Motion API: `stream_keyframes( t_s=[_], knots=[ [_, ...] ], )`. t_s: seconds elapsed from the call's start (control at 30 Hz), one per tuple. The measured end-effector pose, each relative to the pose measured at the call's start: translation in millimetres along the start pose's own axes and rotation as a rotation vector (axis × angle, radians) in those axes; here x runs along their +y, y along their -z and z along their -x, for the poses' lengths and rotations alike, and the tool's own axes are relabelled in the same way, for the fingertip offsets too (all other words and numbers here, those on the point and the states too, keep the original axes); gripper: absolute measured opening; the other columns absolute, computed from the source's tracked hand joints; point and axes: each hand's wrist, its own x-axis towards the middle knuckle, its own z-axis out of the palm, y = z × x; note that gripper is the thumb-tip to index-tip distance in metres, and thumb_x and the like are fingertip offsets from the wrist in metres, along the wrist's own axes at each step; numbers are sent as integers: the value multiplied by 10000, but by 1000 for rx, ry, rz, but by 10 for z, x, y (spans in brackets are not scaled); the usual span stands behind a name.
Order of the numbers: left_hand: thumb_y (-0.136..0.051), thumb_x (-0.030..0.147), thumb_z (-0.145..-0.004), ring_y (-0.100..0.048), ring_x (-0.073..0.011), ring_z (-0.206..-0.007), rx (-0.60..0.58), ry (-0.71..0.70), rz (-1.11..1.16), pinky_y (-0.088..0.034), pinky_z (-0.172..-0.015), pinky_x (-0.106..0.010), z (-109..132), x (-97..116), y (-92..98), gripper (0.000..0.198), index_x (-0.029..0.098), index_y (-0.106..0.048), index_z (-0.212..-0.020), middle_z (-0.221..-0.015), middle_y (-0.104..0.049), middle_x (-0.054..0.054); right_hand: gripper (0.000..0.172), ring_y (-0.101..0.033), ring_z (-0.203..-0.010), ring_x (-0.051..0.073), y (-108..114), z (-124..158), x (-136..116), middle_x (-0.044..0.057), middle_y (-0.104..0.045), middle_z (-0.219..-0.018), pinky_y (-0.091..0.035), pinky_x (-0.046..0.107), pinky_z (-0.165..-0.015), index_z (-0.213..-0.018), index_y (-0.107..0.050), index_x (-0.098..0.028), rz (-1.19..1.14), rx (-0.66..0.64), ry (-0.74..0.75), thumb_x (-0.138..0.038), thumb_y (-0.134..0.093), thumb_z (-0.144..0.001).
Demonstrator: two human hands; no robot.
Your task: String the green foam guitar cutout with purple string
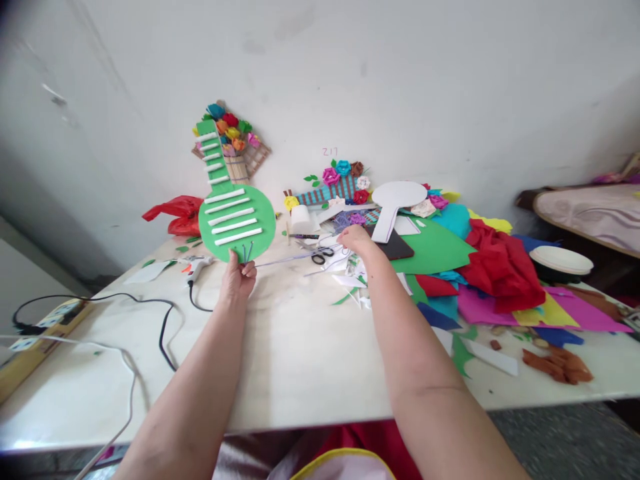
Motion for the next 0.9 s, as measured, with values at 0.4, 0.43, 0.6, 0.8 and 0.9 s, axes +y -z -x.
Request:
stream_keyframes(
  t_s=[0.4, 0.43, 0.6, 0.8, 0.9],
  knots=[
    [-617, 450, -714, -290, -11, -321, 133, -140, -7, -190, -332, -145, -55, 47, 70, 346, 189, -391, -681, -468, -351, 95, 266, -584, -905, 254, 92, -42, 89, 153, -637, -992, -426, 321, -717, -903, -687, -156, 339, 287, -137, -166, -526, -691],
    [-617, 444, -717, -295, -13, -321, 134, -137, -14, -193, -332, -146, -52, 39, 65, 341, 192, -391, -683, -467, -356, 95, 266, -576, -928, 258, 83, -28, 48, 155, -628, -1016, -420, 327, -732, -915, -681, -155, 331, 300, -126, -174, -515, -708],
    [-597, 409, -750, -280, -9, -318, 65, -103, -15, -204, -325, -146, -31, 7, 28, 294, 192, -409, -688, -477, -389, 87, 347, -554, -657, 150, -34, 86, -271, 110, -658, -834, -402, 248, -591, -888, -650, -128, -142, 215, 60, -323, -368, -836],
    [-562, 377, -784, -281, -12, -325, -7, 26, -14, -219, -320, -139, 44, -19, -92, 264, 174, -444, -664, -473, -400, 75, 236, -454, -526, 85, -553, 328, -605, 54, -629, -703, -347, 205, -503, -764, -630, -106, -601, -146, 180, -318, -567, -683],
    [-553, 341, -799, -321, -16, -328, -66, 83, 6, -250, -319, -136, 76, -59, -142, 218, 168, -478, -688, -474, -430, 67, 178, -511, -650, 101, -889, 454, -691, 16, -629, -728, -384, 204, -607, -751, -631, -124, -713, -249, 271, -203, -586, -598]
  ],
)
